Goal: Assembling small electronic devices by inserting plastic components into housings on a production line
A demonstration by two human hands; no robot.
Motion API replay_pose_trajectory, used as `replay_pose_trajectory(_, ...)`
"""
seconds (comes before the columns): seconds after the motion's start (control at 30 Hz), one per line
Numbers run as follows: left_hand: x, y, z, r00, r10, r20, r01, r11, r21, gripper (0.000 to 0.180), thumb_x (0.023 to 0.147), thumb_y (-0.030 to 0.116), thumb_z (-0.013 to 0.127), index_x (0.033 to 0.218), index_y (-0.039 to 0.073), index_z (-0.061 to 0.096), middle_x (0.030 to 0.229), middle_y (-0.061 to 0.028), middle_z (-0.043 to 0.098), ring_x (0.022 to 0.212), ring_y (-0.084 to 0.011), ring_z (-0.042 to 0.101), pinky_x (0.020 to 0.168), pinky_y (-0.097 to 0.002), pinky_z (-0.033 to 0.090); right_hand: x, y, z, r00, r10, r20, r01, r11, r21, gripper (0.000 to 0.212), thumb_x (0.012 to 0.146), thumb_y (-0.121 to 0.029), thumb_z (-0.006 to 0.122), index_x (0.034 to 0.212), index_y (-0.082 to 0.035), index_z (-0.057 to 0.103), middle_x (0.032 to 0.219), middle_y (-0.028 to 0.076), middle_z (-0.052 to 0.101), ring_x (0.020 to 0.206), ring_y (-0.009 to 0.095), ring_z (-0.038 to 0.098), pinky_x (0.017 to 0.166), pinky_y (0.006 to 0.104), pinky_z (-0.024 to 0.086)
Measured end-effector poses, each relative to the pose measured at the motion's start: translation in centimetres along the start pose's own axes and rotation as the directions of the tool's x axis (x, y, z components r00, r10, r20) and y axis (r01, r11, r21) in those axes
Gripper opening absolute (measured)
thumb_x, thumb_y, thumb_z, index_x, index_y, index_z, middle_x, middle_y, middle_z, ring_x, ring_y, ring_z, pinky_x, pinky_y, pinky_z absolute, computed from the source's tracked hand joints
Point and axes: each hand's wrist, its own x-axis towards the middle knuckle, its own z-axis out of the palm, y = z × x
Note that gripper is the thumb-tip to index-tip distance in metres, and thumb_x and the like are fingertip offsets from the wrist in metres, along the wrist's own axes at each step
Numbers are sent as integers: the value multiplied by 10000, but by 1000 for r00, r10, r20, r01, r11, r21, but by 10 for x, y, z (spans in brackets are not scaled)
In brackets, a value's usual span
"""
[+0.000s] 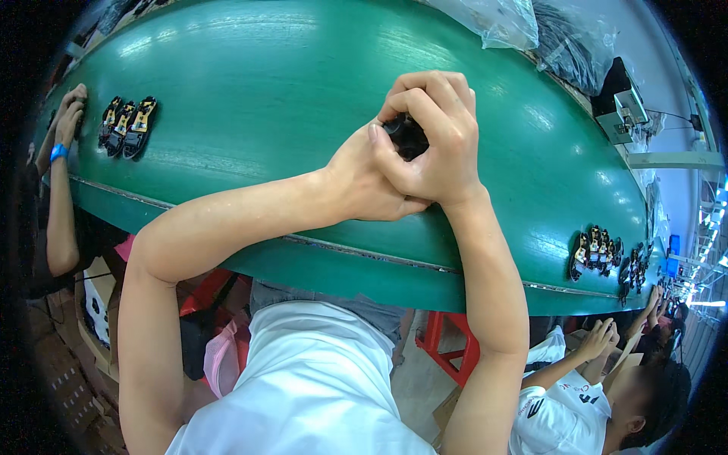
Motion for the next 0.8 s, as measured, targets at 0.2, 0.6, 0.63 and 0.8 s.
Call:
replay_pose_trajectory(0.2,-2,-3,8,973,63,-222,-65,998,-3,433,835,353,661,1153,65,599,1183,-122,615,1173,-313,540,1008,-437,453,1,0,1,1000,-27,-16,27,999,-31,170,623,-149,752,764,-110,665,935,23,663,925,252,560,796,368,428)
replay_pose_trajectory(0.6,-5,-1,1,999,38,-38,-35,995,89,482,888,395,582,1235,63,620,1253,-135,607,1254,-321,499,1118,-496,345,3,-2,0,1000,-12,13,12,1000,-21,216,651,-171,762,842,-96,696,1021,52,682,1021,285,581,894,399,441)
replay_pose_trajectory(0.63,-5,-1,1,996,8,-84,-7,1000,12,492,889,399,580,1234,52,629,1294,-155,592,1302,-337,468,1142,-513,321,3,-3,0,1000,-14,12,14,1000,-21,216,651,-171,762,842,-96,696,1021,52,682,1021,285,581,894,399,441)
replay_pose_trajectory(0.8,-6,-5,6,988,71,-139,-65,997,46,581,898,429,583,1272,-14,630,1456,-218,499,1463,-385,312,1216,-541,227,1,1,0,994,75,-74,-68,993,96,259,693,-168,746,928,-64,711,1051,105,684,1031,300,594,930,400,463)
